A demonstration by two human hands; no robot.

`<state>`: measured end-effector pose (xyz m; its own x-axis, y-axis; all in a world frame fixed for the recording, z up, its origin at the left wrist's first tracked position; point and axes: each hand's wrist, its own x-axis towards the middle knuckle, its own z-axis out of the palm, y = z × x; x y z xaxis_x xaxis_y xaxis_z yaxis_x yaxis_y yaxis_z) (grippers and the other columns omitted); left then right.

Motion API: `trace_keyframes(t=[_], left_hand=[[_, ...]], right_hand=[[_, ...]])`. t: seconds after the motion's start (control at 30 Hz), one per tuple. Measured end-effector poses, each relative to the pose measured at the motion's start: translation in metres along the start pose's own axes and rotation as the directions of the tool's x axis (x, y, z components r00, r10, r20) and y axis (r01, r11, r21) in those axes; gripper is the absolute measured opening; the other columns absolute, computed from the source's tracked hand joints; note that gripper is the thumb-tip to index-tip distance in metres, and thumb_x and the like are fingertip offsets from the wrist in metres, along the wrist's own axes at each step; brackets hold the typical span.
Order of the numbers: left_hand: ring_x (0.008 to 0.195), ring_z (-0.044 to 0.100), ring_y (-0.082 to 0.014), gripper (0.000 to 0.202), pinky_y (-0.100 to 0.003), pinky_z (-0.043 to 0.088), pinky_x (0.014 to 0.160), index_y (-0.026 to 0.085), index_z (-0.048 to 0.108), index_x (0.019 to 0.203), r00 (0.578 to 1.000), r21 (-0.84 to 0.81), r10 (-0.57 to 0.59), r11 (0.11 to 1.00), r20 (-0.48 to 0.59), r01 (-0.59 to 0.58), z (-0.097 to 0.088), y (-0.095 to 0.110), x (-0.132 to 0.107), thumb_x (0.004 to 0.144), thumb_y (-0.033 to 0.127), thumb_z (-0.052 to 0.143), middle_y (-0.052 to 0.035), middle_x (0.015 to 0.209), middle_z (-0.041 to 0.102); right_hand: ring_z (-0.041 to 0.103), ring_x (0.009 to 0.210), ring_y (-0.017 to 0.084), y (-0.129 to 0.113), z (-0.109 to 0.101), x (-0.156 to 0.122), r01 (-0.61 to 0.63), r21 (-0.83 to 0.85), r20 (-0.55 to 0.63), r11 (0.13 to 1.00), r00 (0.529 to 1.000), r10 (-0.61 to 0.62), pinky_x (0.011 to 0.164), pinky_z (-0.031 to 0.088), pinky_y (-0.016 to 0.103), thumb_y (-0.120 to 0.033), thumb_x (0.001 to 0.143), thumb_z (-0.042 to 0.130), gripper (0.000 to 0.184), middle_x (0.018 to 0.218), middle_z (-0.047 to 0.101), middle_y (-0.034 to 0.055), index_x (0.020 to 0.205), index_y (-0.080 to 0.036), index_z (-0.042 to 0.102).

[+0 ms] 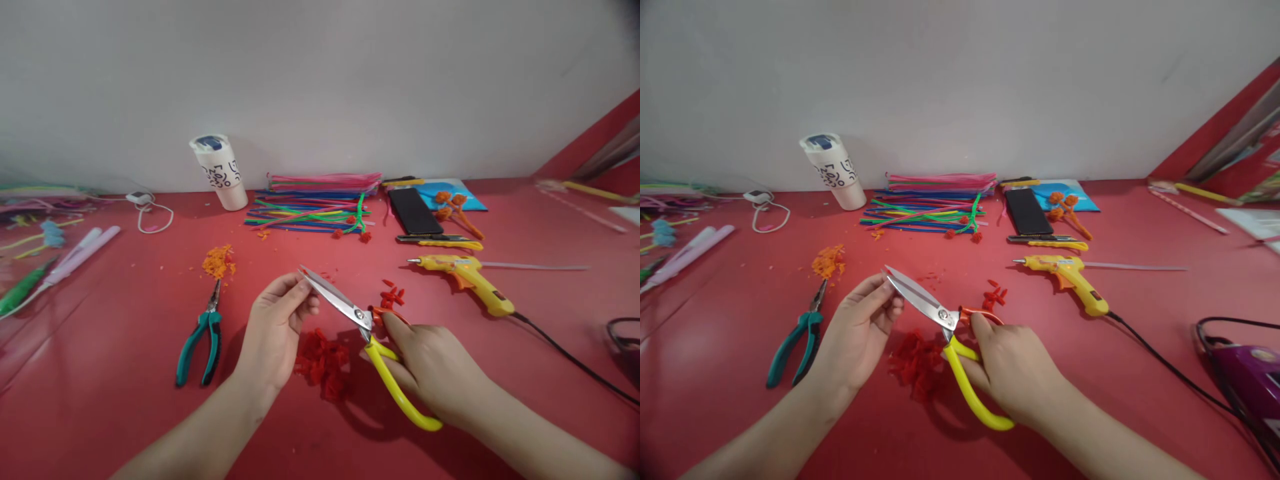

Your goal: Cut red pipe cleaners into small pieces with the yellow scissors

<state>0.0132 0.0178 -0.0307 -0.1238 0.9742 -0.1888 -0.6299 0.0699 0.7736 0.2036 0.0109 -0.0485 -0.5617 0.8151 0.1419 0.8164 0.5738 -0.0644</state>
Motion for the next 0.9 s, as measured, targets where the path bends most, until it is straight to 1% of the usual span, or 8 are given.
trace_keyframes(t=[0.2, 0.47, 0.57, 0.67, 0.73, 0.77, 0.83, 0.9], left_hand=[[0.052, 0.056, -0.0033, 0.004, -0.011, 0.046, 0.052, 0.015, 0.065, 0.069, 1.000, -0.009, -0.004, 1.000, -0.003, 0.004, 0.000, 0.001, 0.000, 0.068, 0.012, 0.063, 0.0029, 0.061, 0.061], [0.053, 0.055, -0.0038, 0.003, -0.013, 0.045, 0.053, 0.015, 0.064, 0.069, 0.999, 0.029, -0.003, 1.000, -0.038, 0.004, 0.001, 0.003, 0.000, 0.066, 0.015, 0.065, 0.0028, 0.061, 0.061], [0.053, 0.054, -0.0039, 0.003, -0.013, 0.044, 0.053, 0.014, 0.063, 0.069, 0.999, 0.052, -0.003, 0.999, -0.033, 0.005, 0.001, 0.002, 0.001, 0.067, 0.016, 0.065, 0.0019, 0.062, 0.061], [0.054, 0.053, -0.0043, 0.005, -0.014, 0.043, 0.052, 0.012, 0.061, 0.070, 0.998, 0.072, -0.055, 0.996, -0.002, 0.055, 0.001, -0.001, 0.000, 0.069, 0.017, 0.062, -0.0002, 0.063, 0.060], [0.054, 0.053, -0.0047, 0.007, -0.014, 0.042, 0.051, 0.012, 0.060, 0.071, 0.993, 0.093, -0.110, 0.990, 0.030, 0.107, 0.002, -0.004, -0.002, 0.070, 0.018, 0.061, -0.0012, 0.064, 0.060], [0.054, 0.052, -0.0047, 0.008, -0.014, 0.042, 0.051, 0.012, 0.060, 0.071, 0.989, 0.111, -0.141, 0.985, 0.055, 0.134, 0.003, -0.005, -0.004, 0.070, 0.019, 0.061, -0.0014, 0.065, 0.060], [0.053, 0.052, -0.0047, 0.009, -0.014, 0.041, 0.051, 0.011, 0.060, 0.071, 0.972, 0.164, -0.207, 0.969, 0.114, 0.187, 0.005, -0.008, -0.007, 0.071, 0.020, 0.060, -0.0018, 0.065, 0.060], [0.051, 0.051, -0.0047, 0.009, -0.014, 0.040, 0.049, 0.011, 0.060, 0.070, 0.942, 0.244, -0.285, 0.940, 0.176, 0.238, 0.007, -0.010, -0.011, 0.071, 0.021, 0.060, -0.0020, 0.064, 0.060]], right_hand=[[0.048, 0.034, 0.016, 0.000, 0.000, 0.000, 0.004, -0.004, -0.005, 1.000, 1.000, -0.004, 0.040, 0.013, 0.026, -0.048, 0.084, 0.029, 0.035, 0.042, 0.052, -0.0002, 0.072, -0.019, 0.041], [0.048, 0.034, 0.016, 0.000, 0.000, 0.000, -0.024, 0.003, -0.015, 1.000, 1.000, 0.024, 0.041, 0.013, 0.025, -0.045, 0.085, 0.024, 0.034, 0.042, 0.053, 0.0013, 0.069, -0.020, 0.041], [0.048, 0.036, 0.016, 0.000, -0.002, 0.002, -0.088, 0.049, 0.027, 0.995, 0.996, 0.087, 0.041, 0.015, 0.025, -0.047, 0.084, 0.028, 0.034, 0.044, 0.053, 0.0016, 0.067, -0.021, 0.040], [0.048, 0.039, 0.015, -0.001, -0.007, 0.007, -0.202, 0.173, 0.105, 0.964, 0.977, 0.186, 0.041, 0.019, 0.024, -0.048, 0.081, 0.035, 0.030, 0.047, 0.053, 0.0001, 0.065, -0.022, 0.038], [0.048, 0.043, 0.014, -0.003, -0.011, 0.010, -0.259, 0.336, 0.144, 0.906, 0.964, 0.222, 0.042, 0.024, 0.023, -0.047, 0.080, 0.038, 0.030, 0.050, 0.051, -0.0009, 0.064, -0.022, 0.037], [0.047, 0.044, 0.013, -0.005, -0.013, 0.012, -0.278, 0.444, 0.165, 0.852, 0.960, 0.227, 0.042, 0.026, 0.023, -0.047, 0.080, 0.037, 0.030, 0.051, 0.050, -0.0016, 0.064, -0.021, 0.037], [0.044, 0.042, 0.011, -0.008, -0.014, 0.015, -0.313, 0.665, 0.211, 0.678, 0.950, 0.231, 0.041, 0.029, 0.022, -0.048, 0.081, 0.035, 0.031, 0.048, 0.046, -0.0041, 0.066, -0.021, 0.039], [0.039, 0.035, 0.008, -0.012, -0.014, 0.016, -0.358, 0.811, 0.263, 0.463, 0.929, 0.259, 0.037, 0.030, 0.020, -0.048, 0.080, 0.036, 0.030, 0.044, 0.040, -0.0076, 0.073, -0.020, 0.043]])
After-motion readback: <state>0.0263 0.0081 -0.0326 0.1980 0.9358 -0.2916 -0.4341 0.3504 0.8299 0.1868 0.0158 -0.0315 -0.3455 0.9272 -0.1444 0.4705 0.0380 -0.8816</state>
